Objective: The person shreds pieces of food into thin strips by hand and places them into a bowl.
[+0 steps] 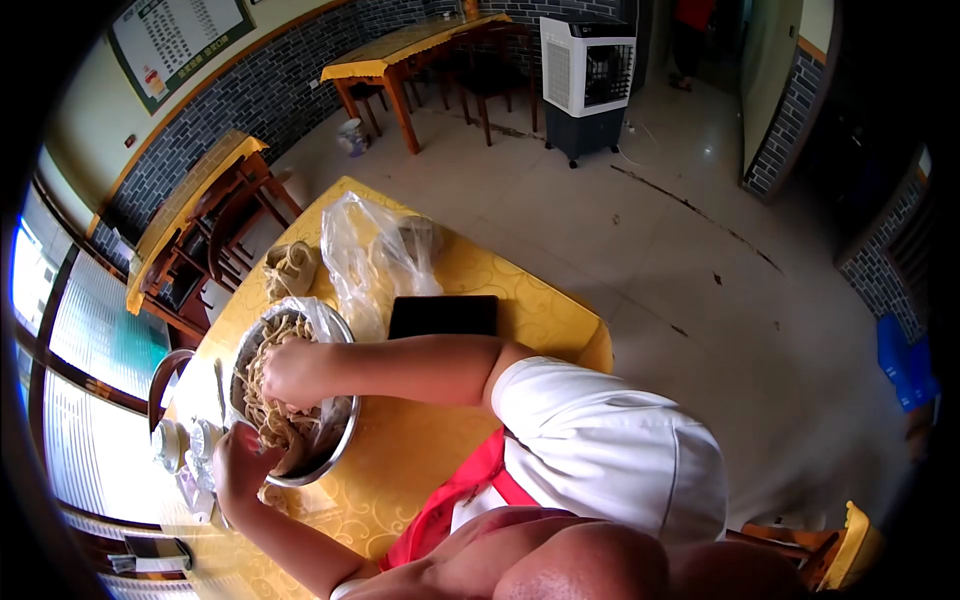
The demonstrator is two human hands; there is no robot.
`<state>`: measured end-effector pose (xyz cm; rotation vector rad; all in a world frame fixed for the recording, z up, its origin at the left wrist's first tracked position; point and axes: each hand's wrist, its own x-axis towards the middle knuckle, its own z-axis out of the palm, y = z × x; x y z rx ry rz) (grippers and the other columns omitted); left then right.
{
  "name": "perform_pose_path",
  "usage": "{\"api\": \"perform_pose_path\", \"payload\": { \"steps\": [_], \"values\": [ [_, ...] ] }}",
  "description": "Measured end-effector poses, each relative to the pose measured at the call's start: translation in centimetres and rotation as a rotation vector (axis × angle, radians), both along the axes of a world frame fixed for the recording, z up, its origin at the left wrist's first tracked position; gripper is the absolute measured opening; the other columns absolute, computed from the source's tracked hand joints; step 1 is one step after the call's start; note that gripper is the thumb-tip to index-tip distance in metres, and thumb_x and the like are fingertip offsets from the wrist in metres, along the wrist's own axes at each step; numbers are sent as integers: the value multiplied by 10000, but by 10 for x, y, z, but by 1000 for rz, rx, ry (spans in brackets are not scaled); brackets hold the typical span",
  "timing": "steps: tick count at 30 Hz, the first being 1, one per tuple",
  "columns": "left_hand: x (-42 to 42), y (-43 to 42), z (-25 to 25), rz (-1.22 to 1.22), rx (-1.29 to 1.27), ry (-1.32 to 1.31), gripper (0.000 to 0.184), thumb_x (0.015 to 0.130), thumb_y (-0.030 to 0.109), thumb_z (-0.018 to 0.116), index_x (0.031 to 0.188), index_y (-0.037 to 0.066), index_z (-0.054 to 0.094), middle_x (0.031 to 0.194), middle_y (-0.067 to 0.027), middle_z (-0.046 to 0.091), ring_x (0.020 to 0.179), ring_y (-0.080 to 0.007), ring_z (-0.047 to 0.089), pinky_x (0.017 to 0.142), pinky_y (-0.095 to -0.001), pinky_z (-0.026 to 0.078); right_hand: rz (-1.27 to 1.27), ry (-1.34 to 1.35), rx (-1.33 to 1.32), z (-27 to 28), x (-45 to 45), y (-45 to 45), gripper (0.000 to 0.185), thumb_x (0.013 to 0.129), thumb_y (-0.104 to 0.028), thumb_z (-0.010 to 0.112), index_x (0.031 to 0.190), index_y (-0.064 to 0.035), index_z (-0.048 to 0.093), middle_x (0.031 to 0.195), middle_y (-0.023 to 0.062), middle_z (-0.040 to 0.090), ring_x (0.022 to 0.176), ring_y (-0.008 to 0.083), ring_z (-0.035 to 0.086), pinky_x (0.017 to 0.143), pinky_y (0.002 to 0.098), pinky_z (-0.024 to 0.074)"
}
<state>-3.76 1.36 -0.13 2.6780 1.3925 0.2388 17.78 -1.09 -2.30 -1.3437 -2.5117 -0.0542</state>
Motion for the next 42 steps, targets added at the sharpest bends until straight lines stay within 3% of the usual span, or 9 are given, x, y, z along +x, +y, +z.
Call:
{"api": "perform_pose_path", "payload": {
  "steps": [3, 12, 21, 27, 28, 31, 37, 42],
  "values": [
    [8, -4, 2, 75, -51, 32, 508, 482, 250, 760, 880, 11, 554, 656, -128, 594, 624, -294, 594, 602, -376, 478, -21, -5, -7, 0, 0, -2, 247, 735, -289, 636, 913, -119, 661, 884, 87, 637, 913, 264, 574, 729, 394, 480],
    [28, -13, 5, -21, -146, 189, 912, 509, 264, 744, 1301, 35, 355, 698, -137, 618, 659, -316, 610, 593, -404, 481, -9, -14, 6, 6, 1, -6, 276, 734, -310, 653, 916, -103, 661, 897, 98, 636, 921, 273, 576, 749, 378, 493],
    [25, -15, 4, -72, -140, 12, 811, 572, 242, 688, 1296, 47, 380, 733, -164, 614, 685, -334, 607, 621, -402, 484, 9, 1, 2, 5, 3, -5, 275, 715, -299, 666, 916, -111, 665, 883, 107, 641, 917, 279, 584, 744, 385, 501],
    [6, 2, -6, -74, -135, 2, 688, 606, 106, 625, 1266, 88, 431, 797, -197, 592, 734, -349, 584, 650, -424, 462, 13, 40, 13, 0, 3, -3, 290, 712, -297, 665, 937, -114, 660, 903, 108, 638, 919, 276, 581, 755, 383, 497],
    [8, -2, -5, -71, -123, -15, 570, 636, 64, 597, 1193, 69, 475, 775, -196, 585, 705, -355, 573, 640, -431, 456, 14, 46, 29, -1, 3, -2, 295, 712, -298, 665, 943, -115, 658, 908, 108, 638, 921, 276, 580, 758, 383, 495],
    [12, 1, -9, -51, -104, 40, 481, 653, 68, 599, 1122, 59, 494, 811, -208, 594, 735, -364, 584, 653, -430, 463, 3, 2, 7, -2, 1, 0, 309, 711, -303, 664, 956, -114, 654, 933, 103, 634, 941, 276, 573, 775, 384, 488],
    [25, -9, -2, 12, -148, 40, 468, 647, 72, 620, 1094, 54, 479, 868, -238, 606, 818, -398, 591, 696, -435, 470, 7, 1, -37, 3, 1, -5, 319, 713, -306, 667, 966, -113, 646, 963, 104, 624, 969, 271, 561, 797, 392, 479],
    [30, -14, 2, -74, -121, 63, 485, 622, 17, 609, 1084, 42, 465, 886, -239, 602, 816, -404, 587, 704, -436, 466, 32, -3, -13, -1, 1, -1, 320, 714, -305, 671, 965, -108, 644, 967, 102, 624, 975, 274, 561, 805, 390, 479]
  ]
}}
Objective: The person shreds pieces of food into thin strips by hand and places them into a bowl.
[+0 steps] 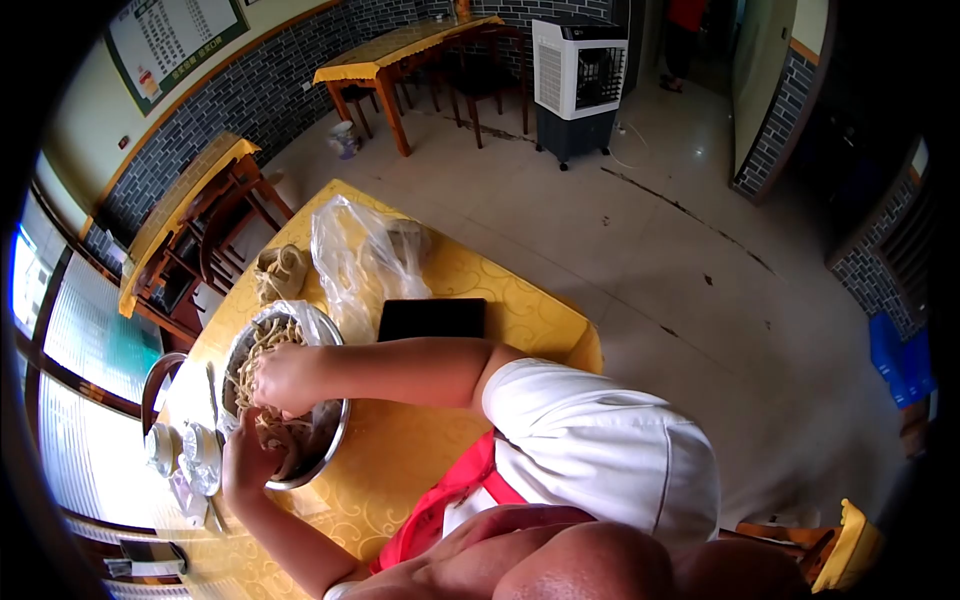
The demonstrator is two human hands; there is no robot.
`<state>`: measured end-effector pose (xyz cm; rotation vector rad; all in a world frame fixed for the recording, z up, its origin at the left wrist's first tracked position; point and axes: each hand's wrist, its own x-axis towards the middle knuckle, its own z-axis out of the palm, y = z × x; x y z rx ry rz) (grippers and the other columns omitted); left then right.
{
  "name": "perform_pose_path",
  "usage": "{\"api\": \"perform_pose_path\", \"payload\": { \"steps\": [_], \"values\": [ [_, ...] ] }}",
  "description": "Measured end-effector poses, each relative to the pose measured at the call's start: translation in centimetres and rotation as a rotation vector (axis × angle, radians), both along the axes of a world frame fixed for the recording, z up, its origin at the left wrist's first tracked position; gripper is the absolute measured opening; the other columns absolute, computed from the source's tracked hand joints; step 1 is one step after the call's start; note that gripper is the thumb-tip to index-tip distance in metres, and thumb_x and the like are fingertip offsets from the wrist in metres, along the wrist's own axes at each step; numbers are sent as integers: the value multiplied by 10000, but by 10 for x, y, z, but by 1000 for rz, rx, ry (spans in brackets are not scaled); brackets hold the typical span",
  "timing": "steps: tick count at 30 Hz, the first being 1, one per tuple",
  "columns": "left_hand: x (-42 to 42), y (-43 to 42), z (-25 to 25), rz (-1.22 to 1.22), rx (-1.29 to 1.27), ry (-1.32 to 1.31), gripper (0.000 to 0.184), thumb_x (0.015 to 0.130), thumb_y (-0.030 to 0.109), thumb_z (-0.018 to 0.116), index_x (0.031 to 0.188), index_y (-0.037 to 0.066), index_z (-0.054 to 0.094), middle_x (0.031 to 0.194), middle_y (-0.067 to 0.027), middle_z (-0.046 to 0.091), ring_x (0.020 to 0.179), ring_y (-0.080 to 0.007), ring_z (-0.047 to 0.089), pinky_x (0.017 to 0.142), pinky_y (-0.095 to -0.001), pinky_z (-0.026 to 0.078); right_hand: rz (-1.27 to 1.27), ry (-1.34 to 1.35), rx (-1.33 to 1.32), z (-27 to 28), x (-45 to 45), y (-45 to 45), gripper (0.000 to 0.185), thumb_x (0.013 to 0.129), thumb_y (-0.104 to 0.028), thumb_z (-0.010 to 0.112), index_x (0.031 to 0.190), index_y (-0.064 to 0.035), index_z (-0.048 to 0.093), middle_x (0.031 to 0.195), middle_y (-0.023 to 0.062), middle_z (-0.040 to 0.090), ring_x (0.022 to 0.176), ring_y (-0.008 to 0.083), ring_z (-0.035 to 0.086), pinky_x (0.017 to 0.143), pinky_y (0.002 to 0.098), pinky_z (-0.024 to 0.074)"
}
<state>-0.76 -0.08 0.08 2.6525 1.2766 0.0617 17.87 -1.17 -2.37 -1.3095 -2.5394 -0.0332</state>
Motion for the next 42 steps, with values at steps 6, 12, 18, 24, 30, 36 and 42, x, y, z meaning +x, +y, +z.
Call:
{"api": "perform_pose_path", "payload": {
  "steps": [6, 12, 18, 24, 30, 36, 42],
  "values": [
    [-9, 9, -5, 94, 69, 0, 504, 652, -88, 514, 1132, 56, 458, 919, -212, 591, 895, -385, 573, 739, -429, 454, 1, -6, 10, 1, 1, -2, 324, 718, -303, 667, 961, -91, 638, 968, 116, 619, 970, 275, 561, 798, 390, 480],
    [-14, -9, 14, 173, 315, -160, 548, 725, -112, 516, 1233, 74, 424, 1160, -192, 500, 1021, -358, 540, 838, -437, 448, 34, 117, 121, 2, -2, -4, 338, 733, -291, 658, 984, -69, 615, 974, 122, 606, 971, 280, 558, 818, 381, 469],
    [0, -25, 28, 219, 469, -324, 513, 776, -50, 530, 1253, 114, 439, 1172, -161, 497, 1008, -352, 551, 759, -426, 485, 58, 336, 59, 10, -6, -9, 472, 731, -235, 668, 1152, -76, 523, 1070, 138, 566, 1026, 280, 539, 872, 374, 453],
    [-1, -22, 27, 102, 658, -414, 412, 829, 17, 509, 1226, 121, 482, 1199, -140, 489, 801, -293, 602, 676, -385, 497, 112, 400, 229, 9, -7, -13, 570, 729, -235, 688, 1245, -128, 470, 1266, 171, 452, 1060, 312, 522, 890, 377, 458],
    [-1, -21, 25, 87, 527, -543, 367, 822, 20, 531, 1184, 79, 519, 1176, -127, 506, 717, -201, 586, 610, -317, 491, 70, 304, 189, 14, -7, -16, 527, 743, -324, 677, 1215, -146, 523, 1368, 173, 359, 1122, 343, 475, 916, 399, 437],
    [-5, -15, 21, 50, 522, -656, 373, 805, 4, 553, 1172, 63, 529, 1143, -121, 525, 656, -155, 573, 591, -289, 479, 27, 298, 359, 1, -15, -7, 484, 738, -401, 668, 1132, -131, 593, 1383, 163, 348, 1274, 387, 291, 1026, 559, 236],
    [-21, 3, 14, 284, 194, -820, 330, 873, 86, 536, 1199, 53, 497, 1111, -131, 563, 754, -154, 613, 668, -293, 494, 173, 415, 402, -2, -12, 7, 347, 645, -396, 735, 803, -93, 675, 1318, 105, 455, 1283, 381, 295, 974, 546, 283]
  ]
}}
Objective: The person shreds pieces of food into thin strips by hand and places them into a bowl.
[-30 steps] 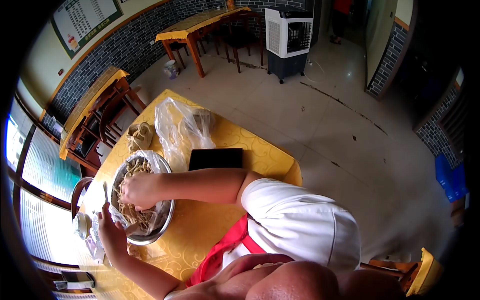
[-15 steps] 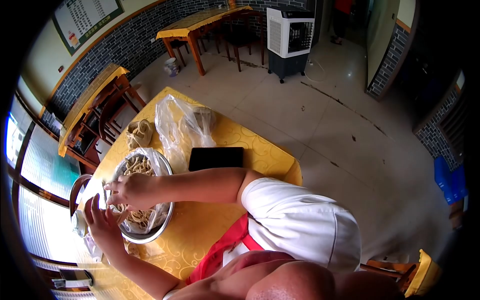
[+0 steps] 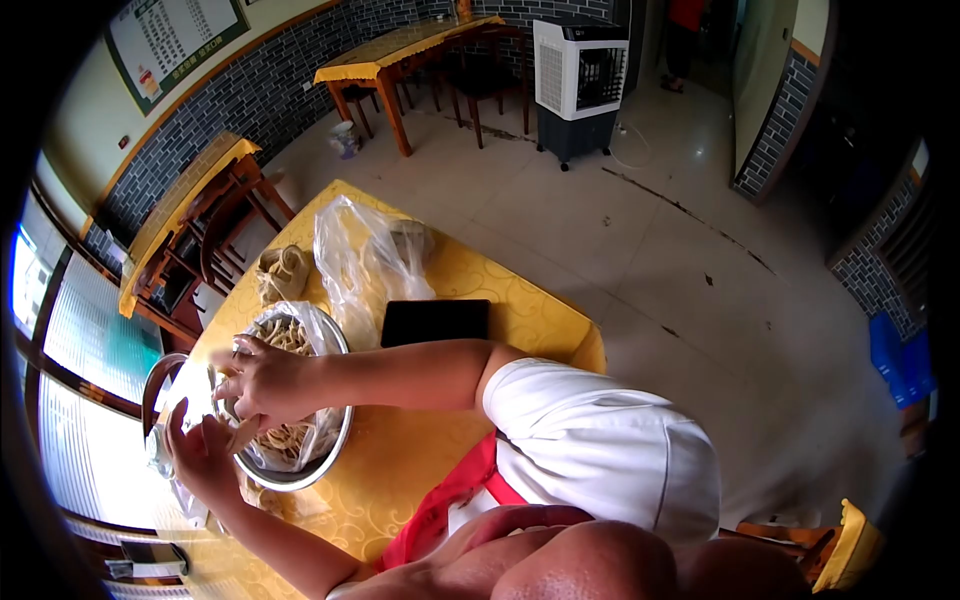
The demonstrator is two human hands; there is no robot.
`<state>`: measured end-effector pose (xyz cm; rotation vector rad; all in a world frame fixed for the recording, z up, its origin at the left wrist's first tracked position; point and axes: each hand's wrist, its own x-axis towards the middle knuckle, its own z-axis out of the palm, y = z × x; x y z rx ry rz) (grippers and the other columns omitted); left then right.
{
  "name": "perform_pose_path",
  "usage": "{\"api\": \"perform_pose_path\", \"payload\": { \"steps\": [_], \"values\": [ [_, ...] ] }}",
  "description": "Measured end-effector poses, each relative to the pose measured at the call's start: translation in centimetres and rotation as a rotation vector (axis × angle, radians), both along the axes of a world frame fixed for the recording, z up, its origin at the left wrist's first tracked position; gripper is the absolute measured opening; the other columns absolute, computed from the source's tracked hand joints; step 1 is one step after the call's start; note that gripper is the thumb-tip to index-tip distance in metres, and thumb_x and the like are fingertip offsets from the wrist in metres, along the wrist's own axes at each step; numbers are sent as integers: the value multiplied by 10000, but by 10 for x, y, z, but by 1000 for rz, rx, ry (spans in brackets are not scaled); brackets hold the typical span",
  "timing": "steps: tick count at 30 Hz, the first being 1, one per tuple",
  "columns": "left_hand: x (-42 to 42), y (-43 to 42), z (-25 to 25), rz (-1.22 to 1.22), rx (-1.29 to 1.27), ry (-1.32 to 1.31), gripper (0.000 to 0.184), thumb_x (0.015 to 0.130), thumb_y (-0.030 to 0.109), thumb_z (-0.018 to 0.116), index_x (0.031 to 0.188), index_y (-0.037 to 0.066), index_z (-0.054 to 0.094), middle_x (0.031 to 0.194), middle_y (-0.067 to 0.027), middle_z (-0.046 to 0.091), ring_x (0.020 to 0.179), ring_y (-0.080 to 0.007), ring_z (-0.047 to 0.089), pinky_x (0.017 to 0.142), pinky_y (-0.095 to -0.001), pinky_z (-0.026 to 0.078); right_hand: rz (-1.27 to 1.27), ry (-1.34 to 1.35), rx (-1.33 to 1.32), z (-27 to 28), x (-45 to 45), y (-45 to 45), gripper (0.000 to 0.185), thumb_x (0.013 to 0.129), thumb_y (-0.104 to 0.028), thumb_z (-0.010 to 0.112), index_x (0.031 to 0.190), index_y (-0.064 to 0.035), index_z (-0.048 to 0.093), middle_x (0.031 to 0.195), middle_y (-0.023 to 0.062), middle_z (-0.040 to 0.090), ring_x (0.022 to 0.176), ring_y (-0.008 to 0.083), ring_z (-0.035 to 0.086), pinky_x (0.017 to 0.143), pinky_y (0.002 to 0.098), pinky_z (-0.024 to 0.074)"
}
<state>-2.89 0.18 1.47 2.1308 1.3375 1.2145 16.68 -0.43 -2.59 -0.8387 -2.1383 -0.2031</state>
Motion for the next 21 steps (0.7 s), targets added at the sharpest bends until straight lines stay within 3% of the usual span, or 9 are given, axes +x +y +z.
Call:
{"api": "perform_pose_path", "payload": {
  "steps": [3, 4, 7, 11, 15, 21],
  "values": [
    [4, 5, -3, -172, 249, -157, 336, 913, 163, 516, 1214, 21, 470, 1147, -126, 551, 839, -178, 606, 719, -299, 494, 46, 81, 80, -2, 3, 7, 318, 595, -350, 770, 742, -88, 666, 1214, 92, 550, 1232, 382, 376, 936, 527, 315],
    [8, 2, 0, -175, 319, -89, 378, 938, 246, 475, 1222, -1, 449, 1161, -119, 544, 927, -202, 581, 766, -302, 486, 54, 79, 98, 1, 5, 6, 315, 579, -332, 781, 739, -88, 662, 1176, 91, 580, 1210, 383, 406, 925, 521, 324],
    [12, -1, 0, -188, 264, -166, 386, 945, 282, 453, 1224, 17, 456, 1162, -113, 543, 960, -197, 566, 753, -292, 482, 120, 202, 62, 7, 8, 3, 303, 578, -306, 788, 758, -96, 665, 1132, 93, 604, 1152, 402, 462, 938, 506, 329],
    [13, -5, 2, -96, 279, -64, 389, 950, 317, 427, 1229, 48, 466, 1164, -89, 546, 959, -193, 551, 744, -274, 465, 128, 264, -97, 9, 9, 4, 324, 584, -320, 785, 797, -104, 673, 1129, 114, 600, 1136, 424, 465, 946, 483, 361],
    [16, -2, -1, -152, 330, -94, 387, 935, 293, 472, 1227, 40, 465, 1127, -97, 549, 939, -177, 541, 717, -261, 450, 131, 272, -105, 9, 10, 6, 326, 584, -310, 782, 800, -90, 673, 1101, 134, 606, 1089, 426, 496, 932, 453, 389],
    [5, 7, -9, -91, 162, -90, 362, 926, 273, 498, 1184, 20, 469, 907, -74, 570, 681, -97, 527, 536, -209, 408, 132, 321, -107, 9, 9, 6, 301, 594, -290, 772, 786, -80, 673, 1068, 169, 607, 1007, 404, 534, 907, 433, 405]
  ]
}}
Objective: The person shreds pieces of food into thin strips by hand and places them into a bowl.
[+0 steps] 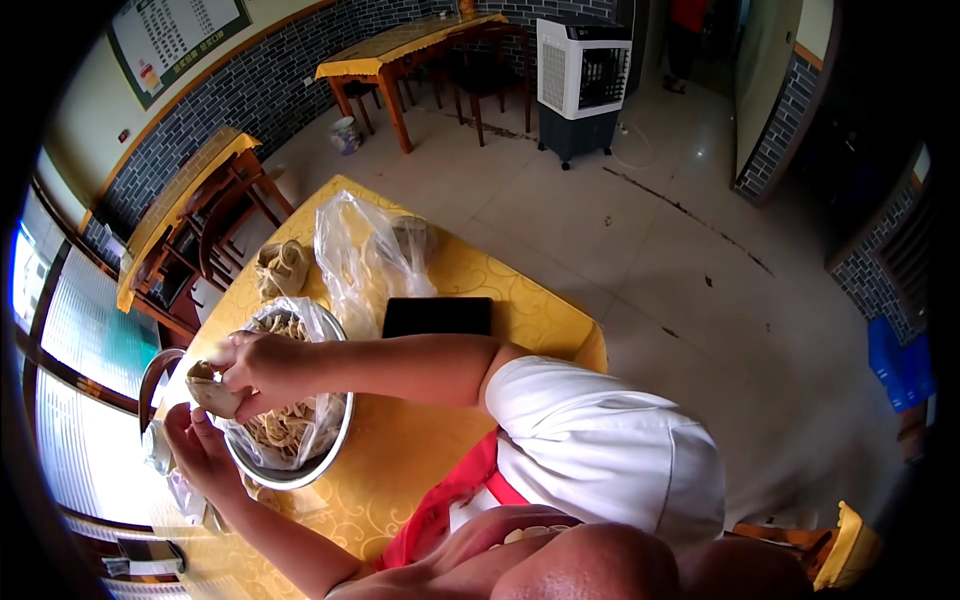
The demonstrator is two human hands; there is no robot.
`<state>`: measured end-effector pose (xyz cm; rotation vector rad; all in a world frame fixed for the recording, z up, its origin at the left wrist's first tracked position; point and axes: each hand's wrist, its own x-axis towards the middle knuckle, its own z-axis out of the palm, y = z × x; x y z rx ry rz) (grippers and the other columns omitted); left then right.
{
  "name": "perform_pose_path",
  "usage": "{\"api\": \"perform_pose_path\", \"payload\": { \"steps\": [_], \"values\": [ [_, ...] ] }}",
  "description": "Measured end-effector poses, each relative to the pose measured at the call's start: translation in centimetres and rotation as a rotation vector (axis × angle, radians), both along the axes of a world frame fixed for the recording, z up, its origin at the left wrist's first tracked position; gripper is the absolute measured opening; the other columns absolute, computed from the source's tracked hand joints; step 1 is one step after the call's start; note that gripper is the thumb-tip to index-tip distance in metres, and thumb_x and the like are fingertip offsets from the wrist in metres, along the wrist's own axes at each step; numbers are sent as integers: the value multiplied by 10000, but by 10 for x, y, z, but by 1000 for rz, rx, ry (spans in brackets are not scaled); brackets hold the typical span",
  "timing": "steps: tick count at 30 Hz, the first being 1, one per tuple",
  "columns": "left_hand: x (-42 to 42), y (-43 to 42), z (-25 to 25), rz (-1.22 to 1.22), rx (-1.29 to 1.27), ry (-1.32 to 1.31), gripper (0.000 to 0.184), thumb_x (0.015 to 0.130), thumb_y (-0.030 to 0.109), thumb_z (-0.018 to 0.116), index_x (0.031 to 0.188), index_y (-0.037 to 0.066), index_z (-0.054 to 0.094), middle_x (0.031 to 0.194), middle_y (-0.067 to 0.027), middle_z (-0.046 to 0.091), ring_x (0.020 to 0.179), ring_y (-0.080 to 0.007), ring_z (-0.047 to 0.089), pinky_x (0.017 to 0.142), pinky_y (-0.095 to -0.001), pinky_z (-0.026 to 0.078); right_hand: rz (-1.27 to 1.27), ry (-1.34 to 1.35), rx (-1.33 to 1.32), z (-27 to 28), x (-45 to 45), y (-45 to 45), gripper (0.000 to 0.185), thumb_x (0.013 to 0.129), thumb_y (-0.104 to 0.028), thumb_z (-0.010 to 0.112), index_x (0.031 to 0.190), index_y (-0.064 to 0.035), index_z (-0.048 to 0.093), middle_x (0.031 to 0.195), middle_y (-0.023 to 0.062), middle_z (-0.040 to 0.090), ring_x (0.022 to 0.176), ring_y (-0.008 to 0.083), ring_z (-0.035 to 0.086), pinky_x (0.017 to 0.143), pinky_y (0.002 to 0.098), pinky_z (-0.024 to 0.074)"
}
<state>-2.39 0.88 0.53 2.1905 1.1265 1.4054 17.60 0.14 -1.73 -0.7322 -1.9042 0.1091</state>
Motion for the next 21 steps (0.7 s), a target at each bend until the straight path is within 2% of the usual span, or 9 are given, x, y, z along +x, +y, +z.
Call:
{"api": "perform_pose_path", "payload": {
  "steps": [3, 6, 8, 10, 11, 14, 15, 18, 21],
  "values": [
    [6, -1, -1, -135, -140, -81, 370, 918, 277, 513, 1186, 28, 456, 815, -49, 573, 580, -68, 487, 481, -196, 362, -41, 5, 17, 0, -2, -2, 292, 604, -295, 767, 788, -88, 674, 1090, 171, 593, 1028, 391, 521, 907, 430, 402],
    [22, -15, 2, -99, -88, -111, 389, 915, 281, 517, 1206, 34, 440, 774, -38, 570, 577, -72, 494, 482, -192, 360, -113, -19, 82, 3, -3, -7, 284, 619, -311, 754, 806, -110, 680, 1118, 169, 576, 1061, 380, 499, 901, 434, 399],
    [20, -11, -1, -134, -140, -97, 423, 918, 311, 503, 1229, 36, 423, 830, -36, 575, 593, -72, 513, 479, -183, 361, -219, -37, 205, 0, -5, -3, 284, 623, -332, 743, 823, -138, 687, 1108, 166, 575, 1047, 371, 495, 881, 437, 401],
    [19, -10, -4, -216, -187, -118, 429, 928, 328, 478, 1245, 46, 417, 878, -26, 577, 609, -67, 535, 467, -172, 353, -199, -92, 178, 12, -3, -19, 236, 674, -305, 712, 831, -131, 683, 1185, 163, 534, 1118, 380, 454, 912, 472, 380],
    [17, -6, -6, -237, -197, -119, 419, 930, 326, 473, 1240, 48, 432, 963, -33, 577, 670, -81, 558, 485, -165, 379, -187, -118, 163, 16, -3, -24, 214, 699, -292, 696, 835, -127, 681, 1223, 162, 514, 1154, 384, 434, 927, 489, 369],
    [27, -11, -4, -213, -214, -174, 472, 908, 348, 514, 1250, 39, 414, 1007, -41, 565, 741, -79, 527, 503, -167, 384, -259, -109, 269, 4, -11, -14, 183, 729, -277, 668, 831, -125, 682, 1246, 162, 498, 1171, 387, 417, 935, 496, 360],
    [26, -8, -4, -203, -248, -182, 440, 911, 316, 515, 1240, 37, 426, 1035, -54, 560, 788, -100, 543, 536, -185, 428, -264, -142, 259, 4, -10, -15, 189, 733, -272, 665, 850, -125, 679, 1252, 163, 493, 1179, 392, 411, 943, 493, 357],
    [21, 5, -13, -199, -347, -338, 395, 911, 252, 516, 1227, 27, 437, 1052, -76, 554, 832, -126, 555, 592, -214, 472, -264, -218, 206, 3, -9, -18, 221, 735, -256, 662, 915, -127, 666, 1273, 166, 477, 1202, 409, 391, 966, 490, 344],
    [18, 11, -14, -204, -339, -414, 366, 902, 190, 509, 1219, 19, 443, 1055, -92, 549, 863, -149, 563, 654, -245, 493, -212, -242, 104, 3, -9, -20, 288, 721, -235, 675, 988, -132, 646, 1289, 161, 466, 1221, 429, 369, 993, 494, 326]
  ]
}}
